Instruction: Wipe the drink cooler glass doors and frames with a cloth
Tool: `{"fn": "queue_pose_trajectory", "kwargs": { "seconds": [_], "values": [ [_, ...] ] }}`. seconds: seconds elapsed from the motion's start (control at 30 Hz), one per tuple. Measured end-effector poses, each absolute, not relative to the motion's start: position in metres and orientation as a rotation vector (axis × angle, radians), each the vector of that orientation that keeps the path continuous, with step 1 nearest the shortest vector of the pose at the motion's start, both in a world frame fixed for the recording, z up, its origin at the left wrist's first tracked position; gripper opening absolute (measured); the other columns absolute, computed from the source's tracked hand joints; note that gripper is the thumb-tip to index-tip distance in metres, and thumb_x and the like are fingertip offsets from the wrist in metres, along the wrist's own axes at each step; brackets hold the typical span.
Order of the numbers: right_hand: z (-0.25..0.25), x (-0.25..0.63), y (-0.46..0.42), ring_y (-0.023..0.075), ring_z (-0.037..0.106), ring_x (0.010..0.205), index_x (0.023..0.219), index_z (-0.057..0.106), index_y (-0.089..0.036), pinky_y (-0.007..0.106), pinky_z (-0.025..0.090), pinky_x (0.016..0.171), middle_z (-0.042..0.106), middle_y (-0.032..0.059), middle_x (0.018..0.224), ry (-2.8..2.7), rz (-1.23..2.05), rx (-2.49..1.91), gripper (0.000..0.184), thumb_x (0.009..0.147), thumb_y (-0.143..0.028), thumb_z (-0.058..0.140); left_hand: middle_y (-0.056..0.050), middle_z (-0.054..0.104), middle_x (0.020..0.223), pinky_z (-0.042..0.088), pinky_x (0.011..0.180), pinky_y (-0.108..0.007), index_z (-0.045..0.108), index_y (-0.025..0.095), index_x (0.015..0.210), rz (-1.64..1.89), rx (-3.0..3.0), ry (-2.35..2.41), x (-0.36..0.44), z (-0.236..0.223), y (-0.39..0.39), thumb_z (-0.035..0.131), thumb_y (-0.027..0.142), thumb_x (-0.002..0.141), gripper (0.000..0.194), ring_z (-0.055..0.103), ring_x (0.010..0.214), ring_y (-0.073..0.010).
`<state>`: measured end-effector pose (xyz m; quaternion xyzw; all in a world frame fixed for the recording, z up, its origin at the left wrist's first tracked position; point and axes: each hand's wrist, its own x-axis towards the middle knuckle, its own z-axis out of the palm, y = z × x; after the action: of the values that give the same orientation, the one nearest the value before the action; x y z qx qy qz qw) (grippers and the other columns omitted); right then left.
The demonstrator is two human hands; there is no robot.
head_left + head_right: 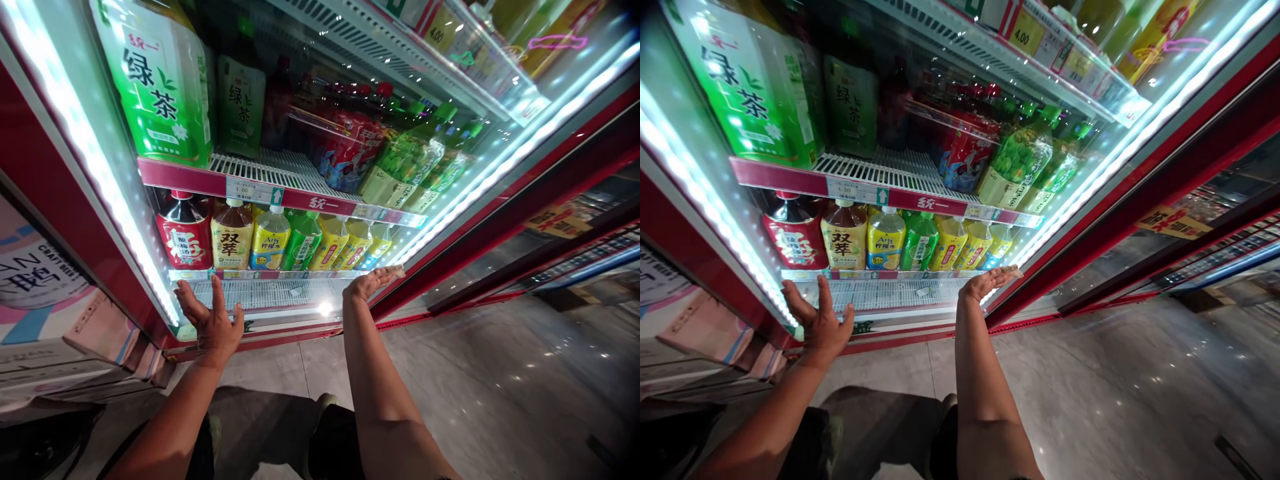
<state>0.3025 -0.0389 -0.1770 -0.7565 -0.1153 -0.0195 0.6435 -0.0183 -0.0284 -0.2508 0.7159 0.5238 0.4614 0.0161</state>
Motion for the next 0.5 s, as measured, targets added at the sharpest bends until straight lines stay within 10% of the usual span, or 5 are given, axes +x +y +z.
{"fn": "queue_pose_trajectory", "kwargs": {
  "seconds": [0.3, 0.5],
  "values": [
    [-0.163, 0.317, -0.045, 0.02, 0.015, 0.155, 0.154, 0.035, -0.017, 0.053, 0.016, 0.125, 0.035, 0.0126, 0.16, -0.337, -0.216, -1.748, 0.067, 0.098, -0.04, 0.006, -0.014, -0.027, 0.165, 0.003, 0.122, -0.067, 0.021, 0.02, 0.159, 1.356, 2.134, 1.651, -0.017, -0.246, -0.03, 0.07, 0.024, 0.076, 0.096, -0.016, 0.152, -0.0461],
    [-0.176, 0.32, -0.049, 0.0241, 0.02, 0.154, 0.157, 0.025, -0.019, 0.062, 0.019, 0.121, 0.031, 0.014, 0.161, -0.324, -0.236, -1.754, 0.065, 0.099, -0.04, 0.007, -0.01, -0.031, 0.163, 0.004, 0.122, -0.066, 0.019, 0.022, 0.16, 1.357, 2.162, 1.646, -0.018, -0.247, -0.029, 0.068, 0.024, 0.079, 0.094, -0.017, 0.152, -0.0454]
  ]
}}
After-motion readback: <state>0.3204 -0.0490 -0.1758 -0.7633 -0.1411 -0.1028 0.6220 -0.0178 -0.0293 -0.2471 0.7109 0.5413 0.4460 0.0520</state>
